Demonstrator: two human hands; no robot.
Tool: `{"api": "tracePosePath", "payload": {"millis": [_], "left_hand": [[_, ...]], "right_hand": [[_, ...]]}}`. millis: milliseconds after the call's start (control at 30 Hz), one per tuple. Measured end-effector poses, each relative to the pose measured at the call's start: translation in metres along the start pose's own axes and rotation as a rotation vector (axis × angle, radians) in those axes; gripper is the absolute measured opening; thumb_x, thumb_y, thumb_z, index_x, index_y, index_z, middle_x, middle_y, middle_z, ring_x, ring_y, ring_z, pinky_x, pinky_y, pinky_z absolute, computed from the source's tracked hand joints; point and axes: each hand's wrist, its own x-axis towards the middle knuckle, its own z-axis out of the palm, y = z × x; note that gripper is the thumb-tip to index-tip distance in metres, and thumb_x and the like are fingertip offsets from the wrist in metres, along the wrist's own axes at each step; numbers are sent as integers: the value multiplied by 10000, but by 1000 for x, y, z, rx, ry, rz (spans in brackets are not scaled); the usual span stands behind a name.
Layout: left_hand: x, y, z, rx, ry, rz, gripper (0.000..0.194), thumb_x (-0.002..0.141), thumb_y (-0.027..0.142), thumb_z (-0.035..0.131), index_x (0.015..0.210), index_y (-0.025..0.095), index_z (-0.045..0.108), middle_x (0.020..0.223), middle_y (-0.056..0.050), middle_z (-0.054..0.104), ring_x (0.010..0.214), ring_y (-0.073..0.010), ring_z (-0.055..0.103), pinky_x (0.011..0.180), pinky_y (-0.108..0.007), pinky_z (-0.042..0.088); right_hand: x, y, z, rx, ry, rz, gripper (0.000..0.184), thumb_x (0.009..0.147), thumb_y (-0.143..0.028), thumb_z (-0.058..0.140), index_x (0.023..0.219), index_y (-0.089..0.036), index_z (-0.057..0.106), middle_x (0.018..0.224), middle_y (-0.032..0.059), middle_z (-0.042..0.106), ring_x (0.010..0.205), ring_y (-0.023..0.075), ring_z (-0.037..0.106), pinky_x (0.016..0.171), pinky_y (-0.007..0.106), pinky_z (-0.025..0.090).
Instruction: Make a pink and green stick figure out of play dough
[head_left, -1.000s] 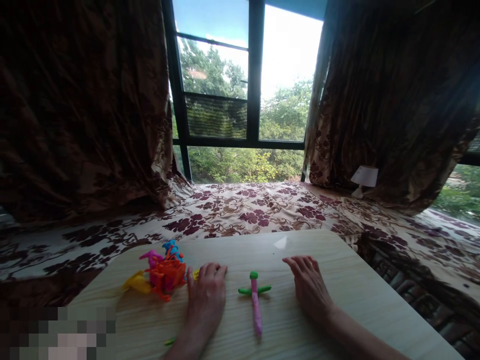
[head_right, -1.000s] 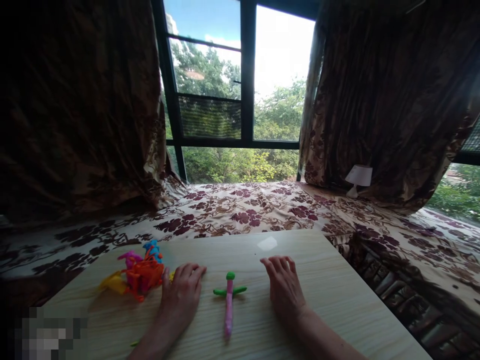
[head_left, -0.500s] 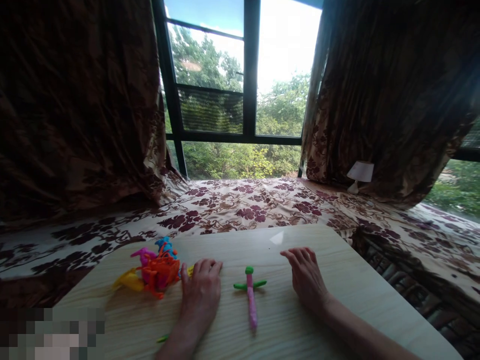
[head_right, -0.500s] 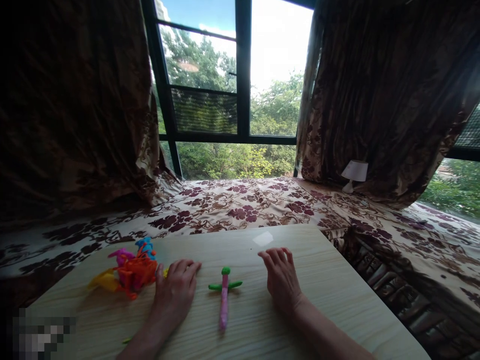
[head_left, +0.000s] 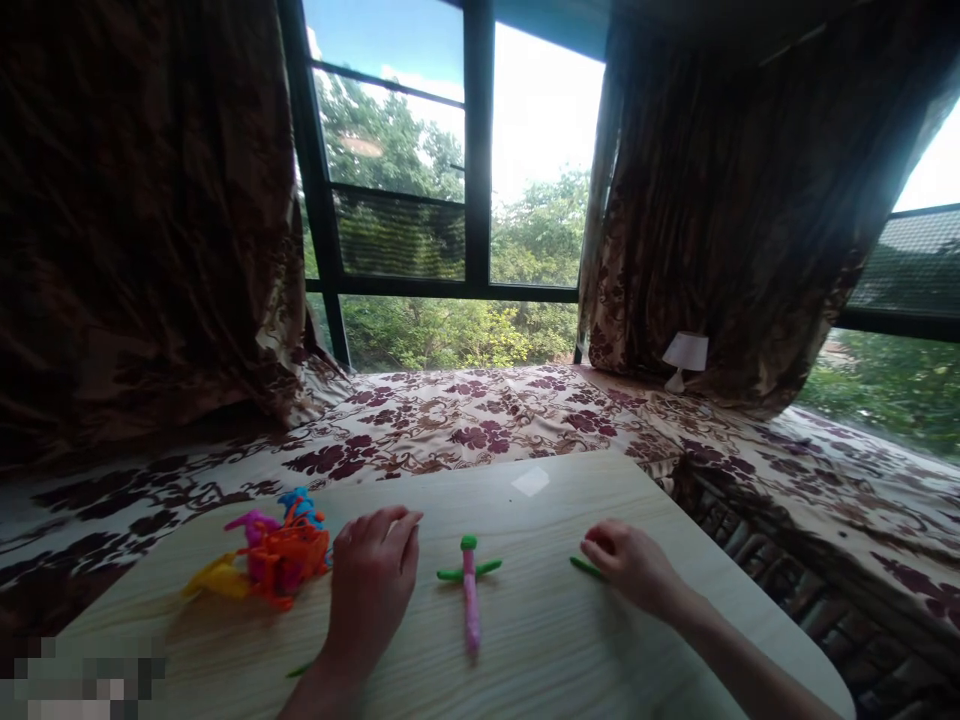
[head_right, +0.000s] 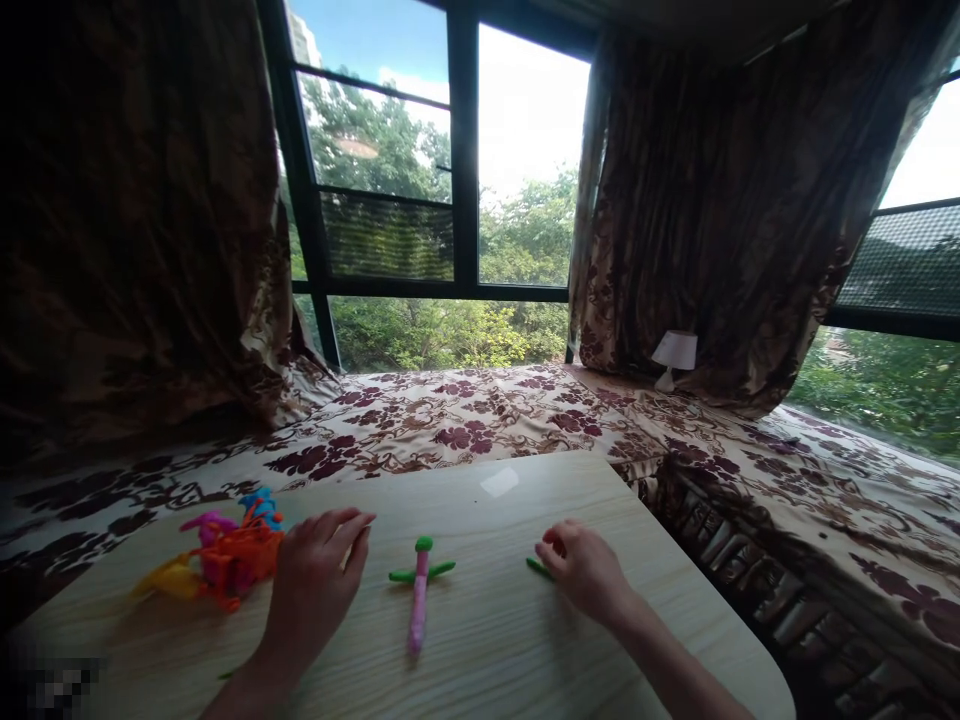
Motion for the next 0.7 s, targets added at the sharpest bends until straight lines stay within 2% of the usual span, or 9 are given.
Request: {"api": "tracePosePath", "payload": {"millis": [100,167,267,333,400,467,567,633,700], "left_hand": [[1,7,-4,-444,3,-239,202,737,279,539,889,226,661,975,-59,590,1007,-244,466,971,-407,264],[-1,9,-6,-696,8,-416,187,672,304,608,831,231,673,973,-42,588,999,-236,484,960,-374,303],[-6,7,-4,-843,-4,-607,230,641,323,633,828,194,666,843,-39,620,802,-200,572,772,-342,456],[-9,2,-1,-955,-15,-741,244,643,299,633,839,156,652,720,-31,624,642,-161,584,643,-322,498],[-10,-3,1,-1085,-18,-848,210,652,234,626,838,136,638,666,-22,621,569,-127,581,616,-311,516],[-9,-7,2,-1209,-11,-915,147,675,162,593,814,135,630,675,-25,632,583,-114,598,658,-313,527],[-4,-11,-1,-1351,5,-974,124,731,119,508,777,136,622,688,-38,644,632,-119,623,703,-330,532],[-3,-12,-2,-1404,28,-993,147,752,115,479,792,143,618,684,-31,642,627,-115,625,697,-326,535],[-3,-11,-1,-1422,55,-985,154,741,108,503,836,156,615,696,-18,641,624,-104,621,688,-298,533]], "right_hand": [[-18,-12,0,57,-39,43,110,758,-267,547,709,-206,625,706,10,603,678,149,557,604,227,366],[-21,-21,3,119,-56,75,119,765,-237,523,707,-188,616,745,35,607,729,166,553,641,247,368],[-18,-39,7,285,-178,87,175,776,-247,497,673,-165,614,664,29,609,645,150,551,581,228,378],[-17,-55,12,424,-299,72,200,778,-261,489,680,-151,624,616,14,608,578,123,540,513,194,374],[-17,-71,17,548,-399,55,193,771,-252,487,746,-141,642,631,4,613,560,102,527,482,169,367],[-15,-84,24,636,-472,47,191,750,-231,492,780,-135,654,611,-13,593,523,84,489,455,159,344],[-5,-95,31,714,-570,34,171,703,-203,514,664,-122,659,494,-41,505,444,62,392,409,163,280],[4,-100,32,758,-630,15,135,666,-193,551,627,-119,657,483,-47,486,443,57,370,414,165,274],[12,-103,32,804,-667,1,113,647,-197,583,670,-124,666,522,-43,510,470,59,382,437,164,290]]}}
